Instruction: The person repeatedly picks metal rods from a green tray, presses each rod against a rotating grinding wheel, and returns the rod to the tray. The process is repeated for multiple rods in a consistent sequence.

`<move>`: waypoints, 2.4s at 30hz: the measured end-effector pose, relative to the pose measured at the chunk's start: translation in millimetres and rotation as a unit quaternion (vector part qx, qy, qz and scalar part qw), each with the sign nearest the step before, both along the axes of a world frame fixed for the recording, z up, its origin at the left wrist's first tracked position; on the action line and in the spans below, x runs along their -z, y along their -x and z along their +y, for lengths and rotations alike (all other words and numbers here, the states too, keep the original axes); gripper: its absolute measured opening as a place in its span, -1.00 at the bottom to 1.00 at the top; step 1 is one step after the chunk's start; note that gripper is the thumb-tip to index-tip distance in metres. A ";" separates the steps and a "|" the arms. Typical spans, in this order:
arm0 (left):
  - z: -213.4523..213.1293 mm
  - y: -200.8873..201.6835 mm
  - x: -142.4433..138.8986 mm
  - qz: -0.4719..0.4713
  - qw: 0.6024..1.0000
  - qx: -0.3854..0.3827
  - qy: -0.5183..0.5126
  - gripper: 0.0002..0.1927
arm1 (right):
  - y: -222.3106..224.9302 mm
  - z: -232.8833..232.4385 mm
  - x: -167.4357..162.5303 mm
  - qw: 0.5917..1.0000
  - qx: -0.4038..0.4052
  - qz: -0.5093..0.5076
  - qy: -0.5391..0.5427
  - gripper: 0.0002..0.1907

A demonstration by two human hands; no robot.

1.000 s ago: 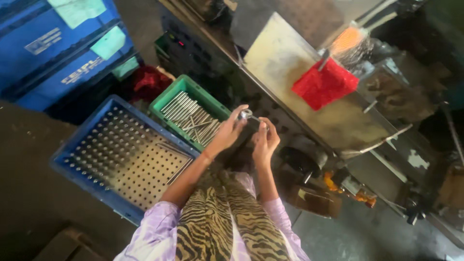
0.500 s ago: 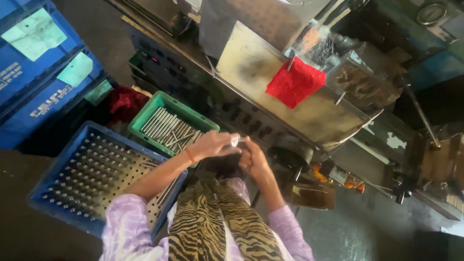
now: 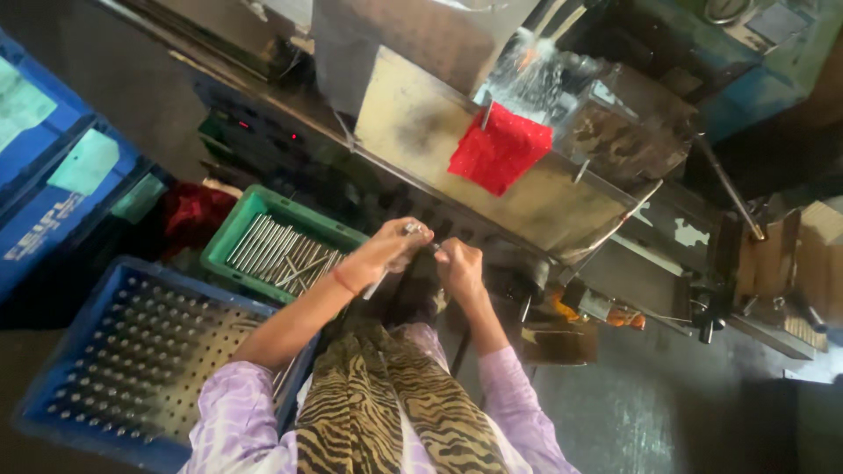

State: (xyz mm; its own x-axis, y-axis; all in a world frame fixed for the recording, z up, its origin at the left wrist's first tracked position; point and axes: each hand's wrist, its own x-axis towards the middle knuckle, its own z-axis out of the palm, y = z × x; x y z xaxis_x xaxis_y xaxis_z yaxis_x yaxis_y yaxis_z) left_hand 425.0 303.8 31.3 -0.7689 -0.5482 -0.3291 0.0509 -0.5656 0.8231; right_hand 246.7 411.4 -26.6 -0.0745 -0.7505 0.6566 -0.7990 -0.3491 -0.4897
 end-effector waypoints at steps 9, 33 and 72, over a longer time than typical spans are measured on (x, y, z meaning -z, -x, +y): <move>13.4 57.4 -10.8 0.020 0.954 -0.118 0.276 -0.79 | 60.4 -5.3 -13.2 0.999 -0.011 0.039 0.035 -0.59; -56.8 285.6 -62.2 0.089 0.993 0.063 0.039 -0.85 | 293.1 -17.9 -74.0 0.885 -0.031 -0.410 -0.217 -0.77; -344.1 576.8 2.4 -0.007 0.952 -0.295 -0.083 -0.57 | 657.3 41.7 -80.3 0.681 0.652 0.070 -0.325 -0.31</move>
